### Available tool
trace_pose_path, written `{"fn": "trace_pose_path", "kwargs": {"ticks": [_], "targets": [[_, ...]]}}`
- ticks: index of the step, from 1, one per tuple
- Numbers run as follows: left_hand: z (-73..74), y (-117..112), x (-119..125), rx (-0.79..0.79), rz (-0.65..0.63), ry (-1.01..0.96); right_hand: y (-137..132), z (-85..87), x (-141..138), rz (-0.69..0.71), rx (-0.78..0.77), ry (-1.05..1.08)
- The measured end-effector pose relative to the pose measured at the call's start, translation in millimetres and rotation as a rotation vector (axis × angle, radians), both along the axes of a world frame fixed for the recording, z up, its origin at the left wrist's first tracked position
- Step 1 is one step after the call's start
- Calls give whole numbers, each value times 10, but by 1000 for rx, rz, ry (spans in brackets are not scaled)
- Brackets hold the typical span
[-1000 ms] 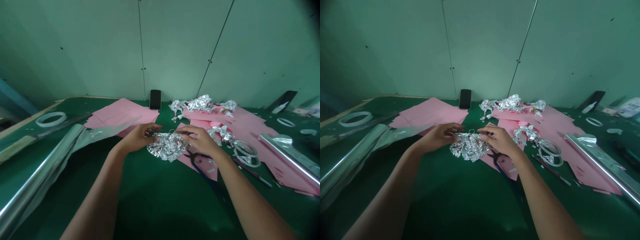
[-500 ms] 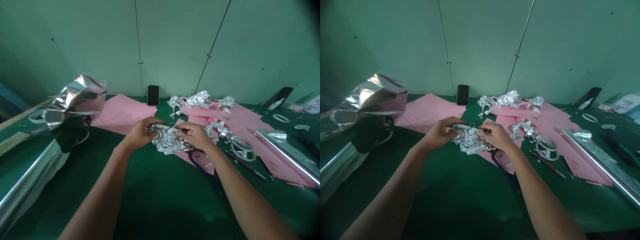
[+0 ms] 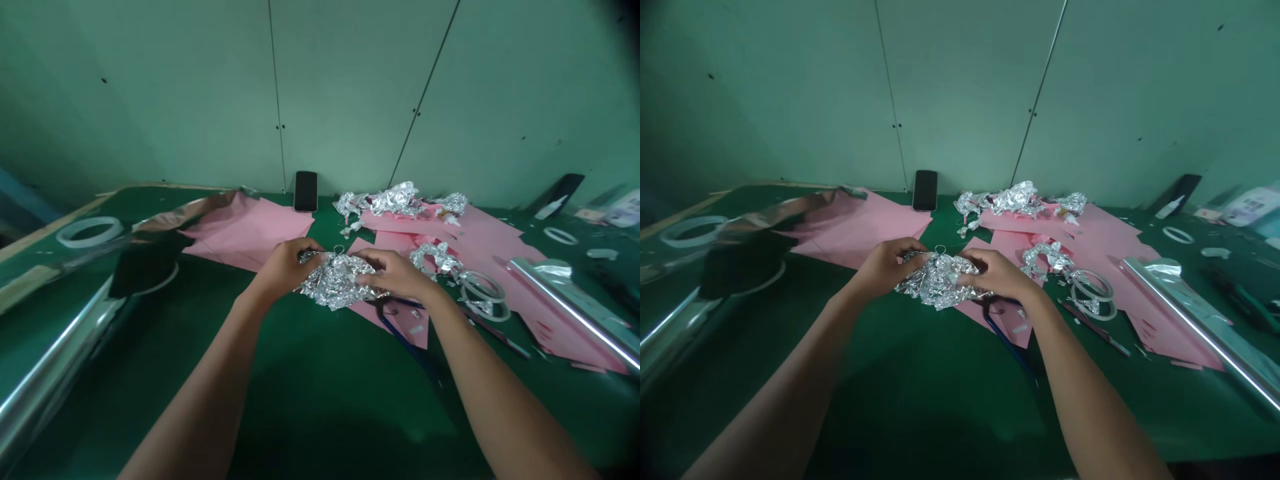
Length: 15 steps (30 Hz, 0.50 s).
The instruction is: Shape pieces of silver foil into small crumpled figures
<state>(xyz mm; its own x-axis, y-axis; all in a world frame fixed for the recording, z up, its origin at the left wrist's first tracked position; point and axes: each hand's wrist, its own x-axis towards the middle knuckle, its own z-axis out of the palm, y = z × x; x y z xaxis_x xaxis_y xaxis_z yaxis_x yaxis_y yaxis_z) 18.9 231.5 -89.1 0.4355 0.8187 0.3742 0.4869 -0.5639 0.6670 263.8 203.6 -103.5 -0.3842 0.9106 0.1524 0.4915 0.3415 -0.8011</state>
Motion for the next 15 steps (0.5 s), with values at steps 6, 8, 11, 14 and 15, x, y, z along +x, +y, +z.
{"fn": "trace_pose_path", "kwargs": {"ticks": [6,8,11,14,15], "targets": [[116,-31,104,223,-112,70,2,-32,-87,-6,-8,20],[170,-14,214,270,-157,127,3,-36,-116,-8,-17,40],[214,49,362,165,-140,223,6,-42,-126,-24,-56,72],[213,118,399,40,-93,250,7,-40,-118,-39,-81,77],[209,133,383,12,-97,231,7,-37,-115,-38,-82,77]]}}
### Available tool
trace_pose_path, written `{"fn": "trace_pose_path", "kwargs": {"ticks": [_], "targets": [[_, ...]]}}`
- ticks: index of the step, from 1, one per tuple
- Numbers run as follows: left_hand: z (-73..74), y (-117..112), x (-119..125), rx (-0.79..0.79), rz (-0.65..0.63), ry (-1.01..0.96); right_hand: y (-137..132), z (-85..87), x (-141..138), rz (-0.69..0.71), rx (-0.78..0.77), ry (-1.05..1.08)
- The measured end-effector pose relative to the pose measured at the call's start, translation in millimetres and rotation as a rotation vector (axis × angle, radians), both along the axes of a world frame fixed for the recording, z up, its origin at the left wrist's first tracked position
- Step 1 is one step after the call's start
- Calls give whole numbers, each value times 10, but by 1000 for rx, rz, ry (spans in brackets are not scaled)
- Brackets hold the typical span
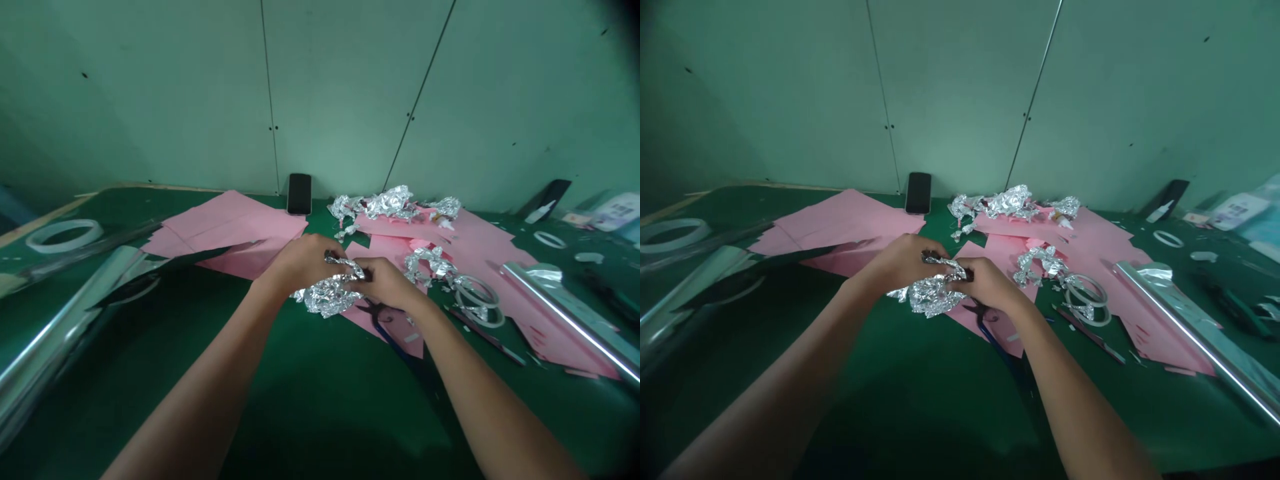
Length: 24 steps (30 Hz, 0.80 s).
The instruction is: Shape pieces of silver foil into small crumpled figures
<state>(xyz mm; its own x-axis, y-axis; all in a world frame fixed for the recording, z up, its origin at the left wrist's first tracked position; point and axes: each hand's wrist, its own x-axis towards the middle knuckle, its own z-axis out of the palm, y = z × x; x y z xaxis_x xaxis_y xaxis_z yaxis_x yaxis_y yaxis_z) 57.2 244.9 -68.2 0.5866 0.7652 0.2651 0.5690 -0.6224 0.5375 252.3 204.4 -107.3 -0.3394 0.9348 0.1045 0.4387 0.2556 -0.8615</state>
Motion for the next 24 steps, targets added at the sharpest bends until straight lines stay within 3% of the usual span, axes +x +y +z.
{"fn": "trace_pose_path", "kwargs": {"ticks": [8,15,24], "targets": [[25,21,-185,-204,-53,-131,-18,26,5,-53,55,-84],[41,-11,-206,-184,-54,-112,-55,146,18,-51,127,-33],[-36,-29,-196,-115,-114,-163,-54,141,39,-43,98,-23]]}}
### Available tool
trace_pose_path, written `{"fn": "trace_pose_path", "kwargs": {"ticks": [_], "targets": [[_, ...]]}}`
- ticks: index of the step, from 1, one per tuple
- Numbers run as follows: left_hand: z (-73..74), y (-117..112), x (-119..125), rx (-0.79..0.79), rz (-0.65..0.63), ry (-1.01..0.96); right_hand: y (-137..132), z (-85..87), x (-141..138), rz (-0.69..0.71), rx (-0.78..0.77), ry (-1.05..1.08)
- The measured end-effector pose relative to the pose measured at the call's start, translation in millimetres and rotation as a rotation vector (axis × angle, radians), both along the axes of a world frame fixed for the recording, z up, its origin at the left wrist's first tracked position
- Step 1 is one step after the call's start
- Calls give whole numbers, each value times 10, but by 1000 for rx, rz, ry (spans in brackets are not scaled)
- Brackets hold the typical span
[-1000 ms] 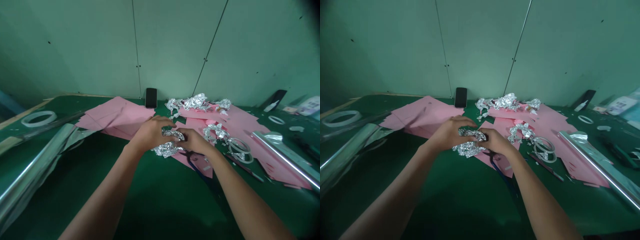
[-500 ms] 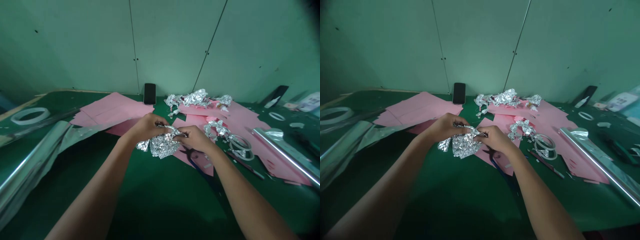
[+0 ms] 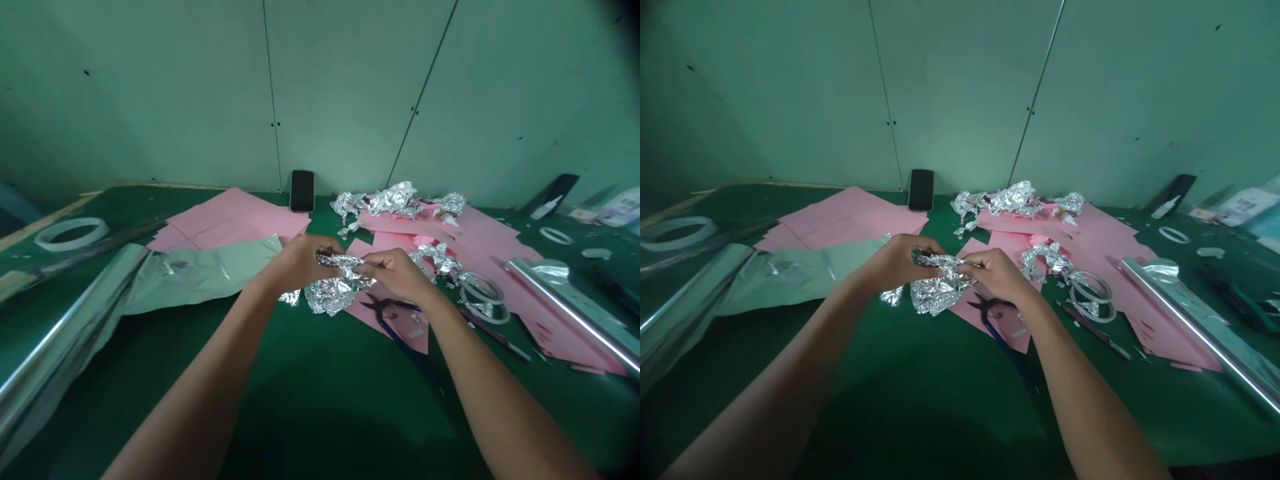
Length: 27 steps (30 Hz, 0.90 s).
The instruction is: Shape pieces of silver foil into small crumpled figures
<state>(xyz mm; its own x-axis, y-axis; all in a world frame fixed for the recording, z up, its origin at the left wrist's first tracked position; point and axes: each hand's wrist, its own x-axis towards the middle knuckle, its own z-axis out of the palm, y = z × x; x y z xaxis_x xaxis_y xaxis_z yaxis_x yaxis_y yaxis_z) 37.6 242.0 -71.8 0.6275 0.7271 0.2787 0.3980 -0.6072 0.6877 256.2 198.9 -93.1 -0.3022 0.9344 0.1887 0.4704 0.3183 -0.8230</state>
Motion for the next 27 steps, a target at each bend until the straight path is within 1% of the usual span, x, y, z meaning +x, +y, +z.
{"fn": "trace_pose_path", "kwargs": {"ticks": [3,7,9,11,13,15,17,18,20,23,25,27], "targets": [[-14,8,15,0,-21,-18,7,-39,-11,-3,1,-25],[-18,-9,71,-33,5,30,27,-110,-24,-101,5,-116],[5,-28,67,-9,18,44,26,-107,-22,-68,-7,-117],[52,-40,-9,39,31,11,13,-74,-17,-11,1,-94],[108,-37,-163,68,75,-40,-7,-28,-17,0,72,-76],[141,-18,-343,50,142,-43,-26,12,-33,-37,193,-70],[126,11,-471,0,183,22,-41,41,-77,-73,302,-79],[101,23,-496,-27,183,54,-48,52,-112,-89,337,-86],[31,39,-469,-72,167,80,-57,67,-201,-116,370,-100],[-57,32,-335,-98,142,33,-54,62,-348,-124,354,-97],[-77,17,-275,-90,126,1,-40,39,-423,-104,320,-75],[-77,9,-269,-78,95,14,-26,11,-462,-100,291,-47]]}}
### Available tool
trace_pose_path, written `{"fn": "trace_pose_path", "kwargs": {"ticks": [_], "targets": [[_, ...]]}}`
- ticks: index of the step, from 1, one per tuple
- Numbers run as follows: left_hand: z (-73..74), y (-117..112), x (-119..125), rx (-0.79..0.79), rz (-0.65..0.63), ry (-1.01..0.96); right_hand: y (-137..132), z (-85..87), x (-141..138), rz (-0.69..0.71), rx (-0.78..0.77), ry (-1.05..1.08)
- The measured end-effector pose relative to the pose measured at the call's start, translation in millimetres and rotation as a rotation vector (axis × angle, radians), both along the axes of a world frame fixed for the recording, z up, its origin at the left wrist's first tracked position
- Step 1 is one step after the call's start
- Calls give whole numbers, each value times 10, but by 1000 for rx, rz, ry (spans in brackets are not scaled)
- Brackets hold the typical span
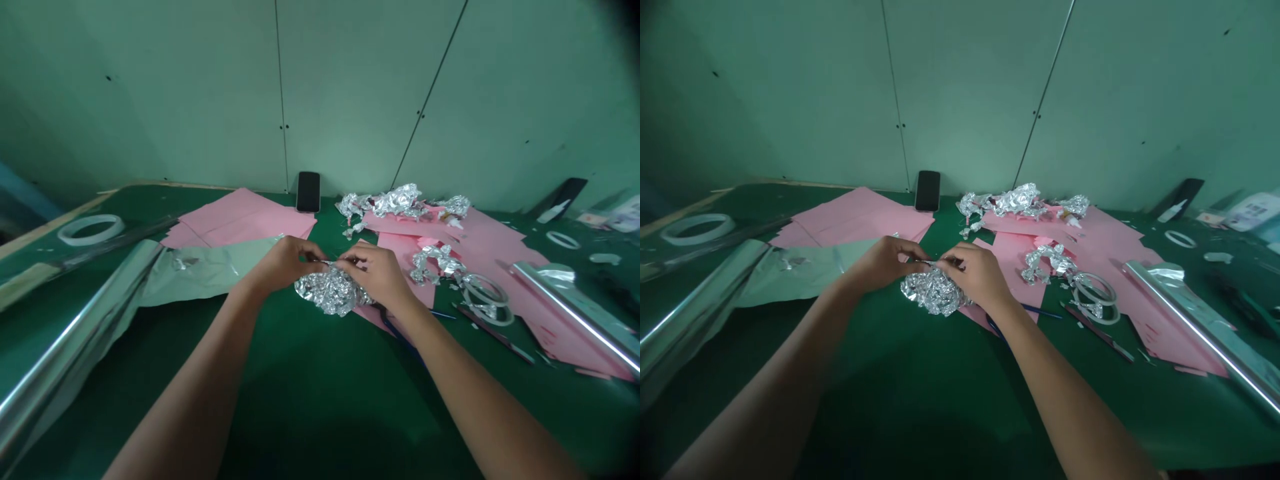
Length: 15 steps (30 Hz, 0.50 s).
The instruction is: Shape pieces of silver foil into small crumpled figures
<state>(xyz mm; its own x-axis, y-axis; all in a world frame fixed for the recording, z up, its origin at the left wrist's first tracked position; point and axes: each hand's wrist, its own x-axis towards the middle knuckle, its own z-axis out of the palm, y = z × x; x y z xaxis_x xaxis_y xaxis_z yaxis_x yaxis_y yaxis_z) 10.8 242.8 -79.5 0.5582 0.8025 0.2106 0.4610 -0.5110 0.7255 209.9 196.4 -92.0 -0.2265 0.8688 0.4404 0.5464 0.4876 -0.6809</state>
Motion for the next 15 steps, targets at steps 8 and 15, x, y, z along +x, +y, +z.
{"fn": "trace_pose_path", "kwargs": {"ticks": [8,15], "targets": [[-52,59,-121,70,19,114,-26,22,170,-15,-64,78],[103,-49,-86,269,135,78,-20,14,210,61,-167,90]]}}
